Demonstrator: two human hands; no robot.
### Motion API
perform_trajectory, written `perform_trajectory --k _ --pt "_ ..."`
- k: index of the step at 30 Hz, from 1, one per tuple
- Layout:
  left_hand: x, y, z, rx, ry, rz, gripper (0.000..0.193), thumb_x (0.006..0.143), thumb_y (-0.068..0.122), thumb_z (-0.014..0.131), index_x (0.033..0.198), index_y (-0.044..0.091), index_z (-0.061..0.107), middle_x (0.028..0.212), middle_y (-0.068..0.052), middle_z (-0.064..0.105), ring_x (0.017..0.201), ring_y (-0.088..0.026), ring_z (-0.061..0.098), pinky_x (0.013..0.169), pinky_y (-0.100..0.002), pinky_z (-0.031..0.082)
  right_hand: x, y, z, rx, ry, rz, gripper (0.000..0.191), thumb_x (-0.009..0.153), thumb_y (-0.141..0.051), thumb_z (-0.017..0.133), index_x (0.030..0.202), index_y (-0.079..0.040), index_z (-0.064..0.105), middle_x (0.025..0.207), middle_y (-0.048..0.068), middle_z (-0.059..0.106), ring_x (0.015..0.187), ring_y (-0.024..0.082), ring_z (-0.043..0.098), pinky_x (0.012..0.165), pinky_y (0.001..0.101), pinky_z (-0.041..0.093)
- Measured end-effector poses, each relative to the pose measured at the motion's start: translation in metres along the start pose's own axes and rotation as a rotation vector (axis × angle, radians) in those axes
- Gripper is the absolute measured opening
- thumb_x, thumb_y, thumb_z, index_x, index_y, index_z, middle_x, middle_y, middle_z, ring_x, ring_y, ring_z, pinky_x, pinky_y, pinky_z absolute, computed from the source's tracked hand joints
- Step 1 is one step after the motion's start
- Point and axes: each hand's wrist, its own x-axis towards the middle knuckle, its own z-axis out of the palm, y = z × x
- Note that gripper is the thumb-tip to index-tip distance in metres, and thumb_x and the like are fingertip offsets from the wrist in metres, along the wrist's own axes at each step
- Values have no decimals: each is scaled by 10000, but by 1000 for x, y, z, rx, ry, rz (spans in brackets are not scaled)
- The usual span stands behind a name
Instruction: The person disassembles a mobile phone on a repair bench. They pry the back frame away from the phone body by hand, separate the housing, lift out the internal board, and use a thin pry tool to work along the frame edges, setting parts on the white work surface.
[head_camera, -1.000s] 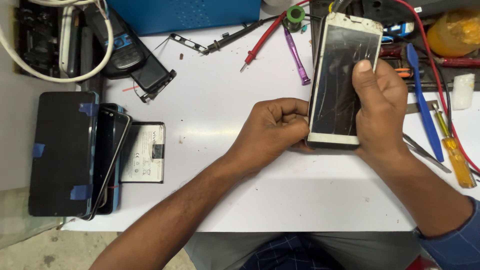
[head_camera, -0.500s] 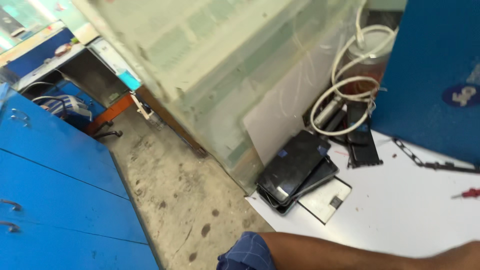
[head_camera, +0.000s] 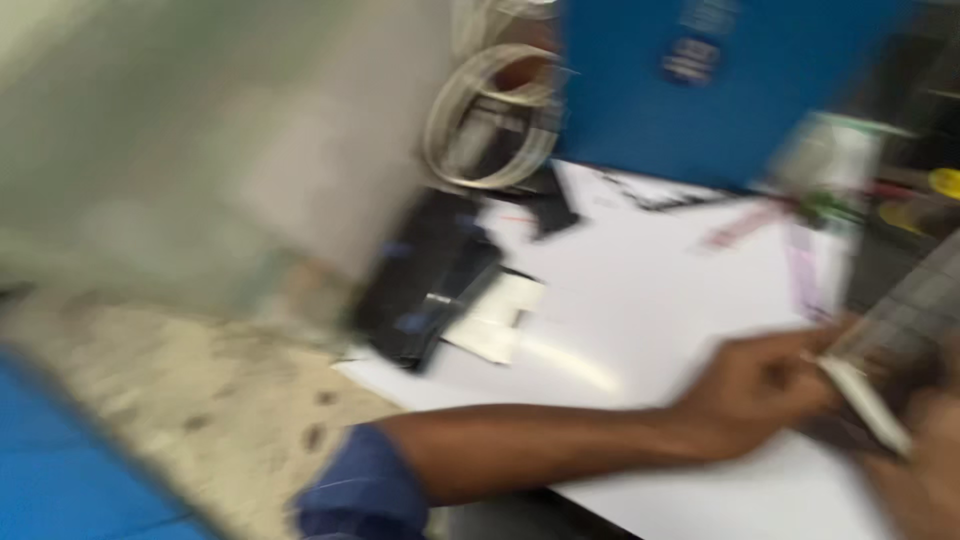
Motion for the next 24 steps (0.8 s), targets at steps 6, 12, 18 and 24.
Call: perform_trajectory --k 6,12,18,24 --pt "-4 13 4 304 59 156 480 1058 29 514 1536 -6 480 1253 -118 648 1099 -127 630 956 -302 551 -3 -1 -3 -34 73 32 280 1098 -308 503 1152 -45 585 1027 73 662 880 196 697 808 379 609" --pt "-1 29 14 430 34 74 550 1023 25 486 1572 23 440 1123 -134 652 905 -168 641 804 -290 550 -11 -11 1 18 64 91 326 1110 -299 429 1134 -19 594 1016 96 690 835 173 707 762 346 616" --pt "-2 30 22 426 16 120 620 1002 17 496 1604 16 348 1251 -151 591 1091 -165 638 919 -305 577 -12 -13 2 86 64 79 334 1102 -319 445 1121 -20 592 990 111 690 792 195 707 731 359 614" --pt "11 34 14 80 7 2 558 1019 3 412 1573 -55 364 1298 -112 635 1125 -161 641 1003 -299 552 -3 -17 0 179 20 -90 252 1096 -235 499 1222 -37 592 1115 87 696 955 175 718 870 330 621"
